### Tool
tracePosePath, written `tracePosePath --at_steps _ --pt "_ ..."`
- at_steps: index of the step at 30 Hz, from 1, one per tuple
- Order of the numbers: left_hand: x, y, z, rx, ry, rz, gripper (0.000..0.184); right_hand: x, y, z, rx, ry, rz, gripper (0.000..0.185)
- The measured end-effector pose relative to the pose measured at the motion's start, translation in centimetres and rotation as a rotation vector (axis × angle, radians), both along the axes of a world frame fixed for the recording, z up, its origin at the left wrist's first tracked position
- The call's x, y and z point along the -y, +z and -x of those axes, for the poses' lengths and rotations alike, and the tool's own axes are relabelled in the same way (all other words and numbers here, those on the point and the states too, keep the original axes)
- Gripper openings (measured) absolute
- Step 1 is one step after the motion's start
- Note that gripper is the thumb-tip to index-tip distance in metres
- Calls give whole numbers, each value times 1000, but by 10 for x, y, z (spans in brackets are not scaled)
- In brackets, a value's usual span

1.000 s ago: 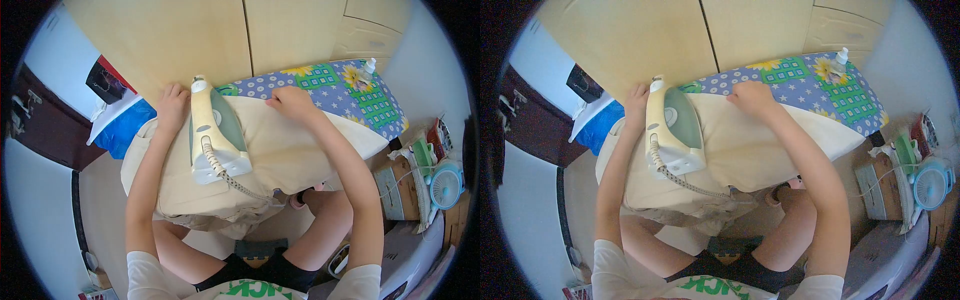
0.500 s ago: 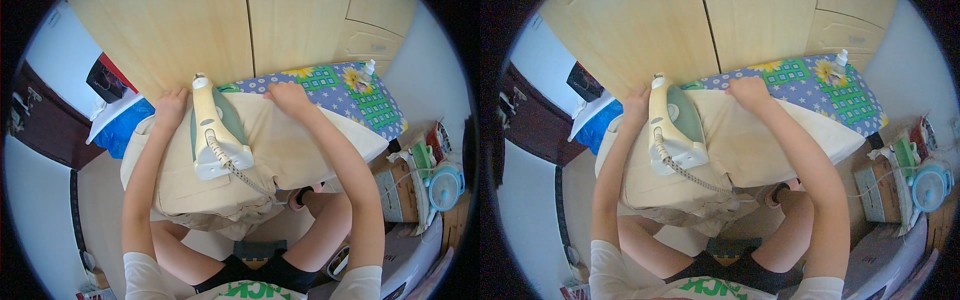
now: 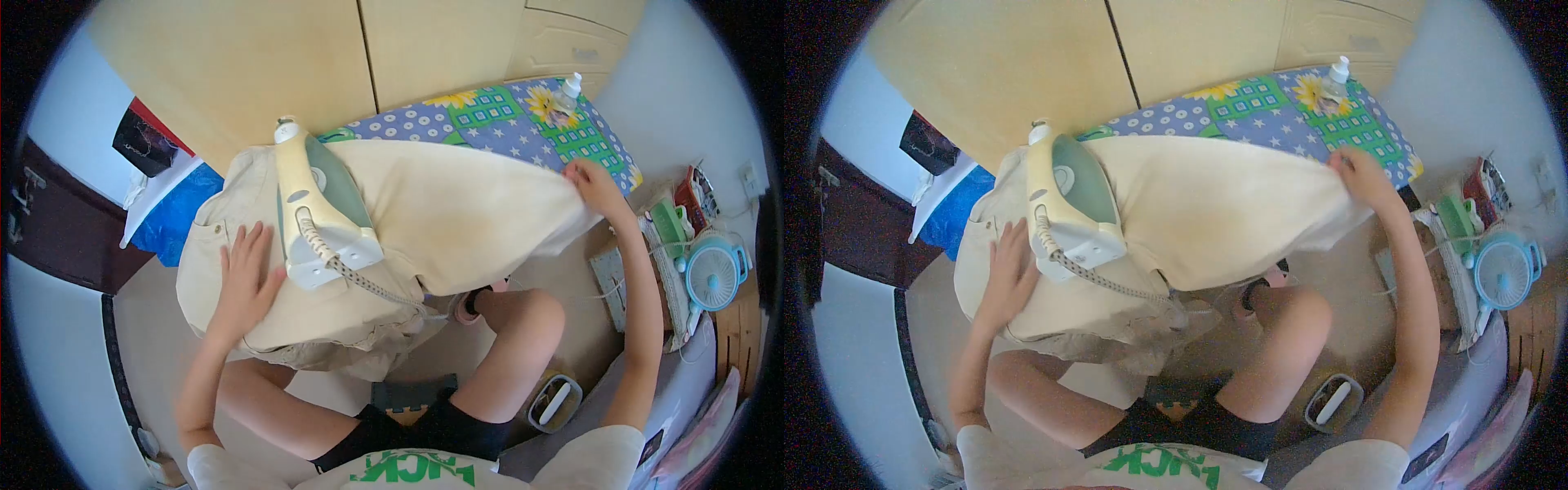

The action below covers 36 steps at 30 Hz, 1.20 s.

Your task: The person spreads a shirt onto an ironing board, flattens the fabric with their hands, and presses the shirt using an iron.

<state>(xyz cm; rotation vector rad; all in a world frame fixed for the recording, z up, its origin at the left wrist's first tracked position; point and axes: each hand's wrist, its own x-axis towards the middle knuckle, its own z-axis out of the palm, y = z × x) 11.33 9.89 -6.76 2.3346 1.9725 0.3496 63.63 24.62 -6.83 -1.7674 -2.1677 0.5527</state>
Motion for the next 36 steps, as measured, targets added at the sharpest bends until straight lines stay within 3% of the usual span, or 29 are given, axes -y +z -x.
tracePosePath --at_steps 1,2,5,8,11,12,14,16,17,18,21,24,27,30,34,36 --pt "7 0 -5 -173 25 53 58 -8 -4 -1 154 -44 -230 21" --pt "8 0 -4 -181 19 62 58 -16 -7 -1 307 -86 -458 17" --pt "7 -2 1 -181 -1 105 61 -38 -7 6 512 -34 -560 12" --pt "5 -3 1 -212 11 99 61 -58 -25 4 561 65 -588 12" --pt "4 -1 2 -189 24 149 63 -50 -24 10 552 4 -510 14" --pt "5 -4 2 -192 -8 54 58 -51 -26 10 550 8 -509 14" --pt "9 -5 0 -190 -48 -36 54 -50 -28 5 522 152 -898 15" --pt "20 -4 -4 57 -58 -322 36 -39 -18 13 540 179 -929 16" --pt "28 -3 -8 -2 -132 -435 30 -33 -13 22 553 214 -961 17" --pt "40 -5 -15 -60 -202 -544 24 -28 -11 30 554 204 -956 17" --pt "64 -28 -61 -40 -338 -567 26 -25 -5 62 150 77 -470 23" --pt "59 -43 -110 -87 -319 -606 30 -30 -15 98 91 54 -436 25" --pt "52 -55 -106 -88 -328 -659 31 -37 -19 118 71 49 -328 25" --pt "51 -50 -106 -47 -375 -655 30 -47 -37 116 60 58 -467 23" --pt "52 -48 -101 27 -427 -662 27 -51 -48 109 -13 89 -457 21" --pt "51 -40 -107 12 -365 -541 22 -51 -47 107 -72 150 -523 20"
